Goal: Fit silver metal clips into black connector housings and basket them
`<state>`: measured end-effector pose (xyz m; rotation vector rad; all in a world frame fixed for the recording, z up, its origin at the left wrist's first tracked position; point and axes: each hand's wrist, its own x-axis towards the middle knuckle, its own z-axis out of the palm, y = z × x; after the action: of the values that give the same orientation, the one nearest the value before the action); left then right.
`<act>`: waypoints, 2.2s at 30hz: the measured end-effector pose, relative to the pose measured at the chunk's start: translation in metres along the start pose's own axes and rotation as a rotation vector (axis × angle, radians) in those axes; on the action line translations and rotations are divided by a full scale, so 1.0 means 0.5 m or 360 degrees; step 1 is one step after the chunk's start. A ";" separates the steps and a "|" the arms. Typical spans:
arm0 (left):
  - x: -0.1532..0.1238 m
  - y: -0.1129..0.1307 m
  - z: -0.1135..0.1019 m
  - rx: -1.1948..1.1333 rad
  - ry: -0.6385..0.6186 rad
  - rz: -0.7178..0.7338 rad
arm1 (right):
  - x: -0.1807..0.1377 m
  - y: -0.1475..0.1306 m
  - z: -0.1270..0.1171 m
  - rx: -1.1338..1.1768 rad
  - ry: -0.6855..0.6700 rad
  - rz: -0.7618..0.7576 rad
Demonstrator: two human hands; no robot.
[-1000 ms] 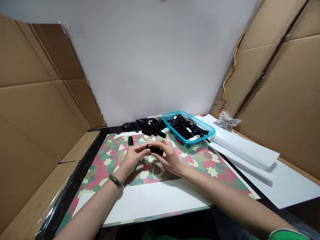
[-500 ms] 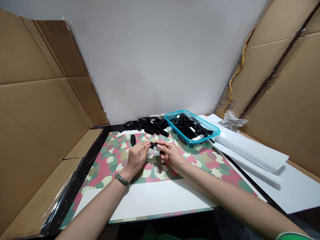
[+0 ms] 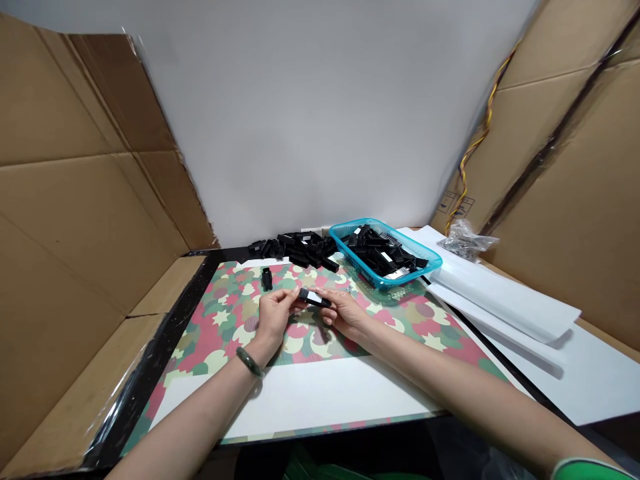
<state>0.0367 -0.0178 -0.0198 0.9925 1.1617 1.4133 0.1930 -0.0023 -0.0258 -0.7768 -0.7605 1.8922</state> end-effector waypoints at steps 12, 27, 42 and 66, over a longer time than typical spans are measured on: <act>-0.005 0.004 0.007 -0.0115 0.0020 -0.0089 | 0.001 0.001 0.004 0.0015 0.0046 -0.0009; 0.003 0.024 -0.014 0.0624 -0.0143 0.0829 | 0.001 -0.005 -0.003 0.0083 0.0016 -0.0145; 0.036 0.034 -0.051 0.0544 0.0141 0.0855 | 0.056 -0.057 -0.045 -0.2063 -0.0151 -0.0817; 0.018 0.023 -0.020 -0.0593 -0.0596 -0.0278 | -0.010 -0.087 0.071 -0.1031 -0.0091 -0.1071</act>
<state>0.0233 -0.0105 -0.0106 0.8222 0.6622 1.1847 0.1897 0.0032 0.0301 -0.7193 -1.4918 1.0613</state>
